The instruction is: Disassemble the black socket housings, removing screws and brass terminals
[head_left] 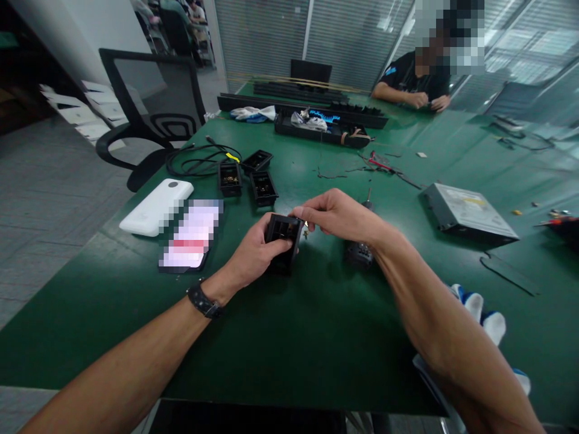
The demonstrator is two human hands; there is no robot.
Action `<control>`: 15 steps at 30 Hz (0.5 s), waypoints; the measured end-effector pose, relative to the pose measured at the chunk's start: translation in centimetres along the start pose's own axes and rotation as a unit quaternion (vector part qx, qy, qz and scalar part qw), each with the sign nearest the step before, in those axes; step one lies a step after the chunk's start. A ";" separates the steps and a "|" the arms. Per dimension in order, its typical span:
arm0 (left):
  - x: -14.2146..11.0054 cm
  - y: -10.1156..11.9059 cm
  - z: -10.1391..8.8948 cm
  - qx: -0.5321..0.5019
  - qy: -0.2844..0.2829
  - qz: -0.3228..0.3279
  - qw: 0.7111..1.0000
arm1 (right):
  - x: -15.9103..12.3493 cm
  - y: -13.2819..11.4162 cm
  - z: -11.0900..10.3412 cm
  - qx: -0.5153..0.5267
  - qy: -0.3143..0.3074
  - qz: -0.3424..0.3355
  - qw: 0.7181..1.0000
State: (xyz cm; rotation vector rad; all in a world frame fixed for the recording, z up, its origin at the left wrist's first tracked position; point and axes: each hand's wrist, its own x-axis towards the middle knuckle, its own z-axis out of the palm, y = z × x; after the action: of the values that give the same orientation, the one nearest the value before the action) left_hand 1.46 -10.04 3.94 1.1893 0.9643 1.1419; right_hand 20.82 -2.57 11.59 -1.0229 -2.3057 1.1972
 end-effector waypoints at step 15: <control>0.0 0.5 -0.7 0.093 0.040 0.070 0.992 | 1.4 3.3 0.5 -0.346 0.031 0.134 0.928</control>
State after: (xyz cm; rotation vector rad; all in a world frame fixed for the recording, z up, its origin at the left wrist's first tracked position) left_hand 0.71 -9.95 4.37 1.3872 1.0814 1.2382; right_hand 21.03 -0.57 8.57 -1.6202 -2.6525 0.3825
